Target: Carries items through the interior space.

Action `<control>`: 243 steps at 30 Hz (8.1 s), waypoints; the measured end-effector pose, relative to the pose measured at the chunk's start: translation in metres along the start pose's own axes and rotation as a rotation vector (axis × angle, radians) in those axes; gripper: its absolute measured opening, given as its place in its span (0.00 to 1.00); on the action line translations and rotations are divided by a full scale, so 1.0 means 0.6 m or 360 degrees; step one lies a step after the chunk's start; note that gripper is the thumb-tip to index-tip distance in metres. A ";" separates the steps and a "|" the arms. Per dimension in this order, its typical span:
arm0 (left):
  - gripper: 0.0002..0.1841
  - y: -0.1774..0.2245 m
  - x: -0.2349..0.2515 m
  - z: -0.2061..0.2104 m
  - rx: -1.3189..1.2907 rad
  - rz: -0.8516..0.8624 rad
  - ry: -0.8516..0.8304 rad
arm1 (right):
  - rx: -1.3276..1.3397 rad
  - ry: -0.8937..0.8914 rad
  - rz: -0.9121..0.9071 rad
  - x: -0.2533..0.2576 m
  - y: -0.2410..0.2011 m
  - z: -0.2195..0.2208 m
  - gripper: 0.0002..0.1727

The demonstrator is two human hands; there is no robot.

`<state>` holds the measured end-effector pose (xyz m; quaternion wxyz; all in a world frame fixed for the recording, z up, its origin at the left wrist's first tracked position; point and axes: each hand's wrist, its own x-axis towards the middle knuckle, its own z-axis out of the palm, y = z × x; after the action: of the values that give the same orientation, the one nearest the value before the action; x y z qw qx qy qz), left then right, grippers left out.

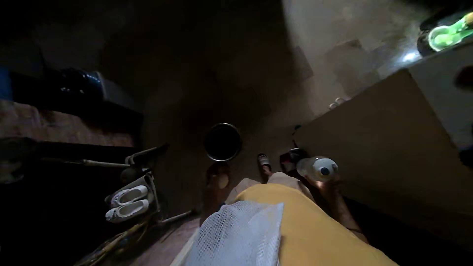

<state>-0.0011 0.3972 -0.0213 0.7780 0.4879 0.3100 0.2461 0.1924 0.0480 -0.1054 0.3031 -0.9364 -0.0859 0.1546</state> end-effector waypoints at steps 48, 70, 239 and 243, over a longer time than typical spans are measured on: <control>0.20 0.673 1.436 -0.672 -0.0130 0.0445 0.1503 | 0.0490 -0.0915 -0.0848 1.339 -1.679 0.846 0.52; 0.20 1.048 2.082 -1.314 0.0055 0.0537 0.1558 | 0.0177 -0.0882 -0.0785 1.592 -2.467 1.391 0.52; 0.18 2.743 0.676 -3.653 -0.1073 0.1302 0.5322 | -0.1325 -0.4600 -0.3659 -2.199 -4.602 2.681 0.61; 0.19 2.784 0.591 -3.645 -0.1182 0.1395 0.5328 | -0.1561 -0.4476 -0.3852 -2.266 -4.577 2.614 0.62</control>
<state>-1.4721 2.6398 0.6900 0.4006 0.4093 -0.4911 -0.6563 -1.8023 2.7518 0.6444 0.2958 -0.4040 0.7717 -0.3921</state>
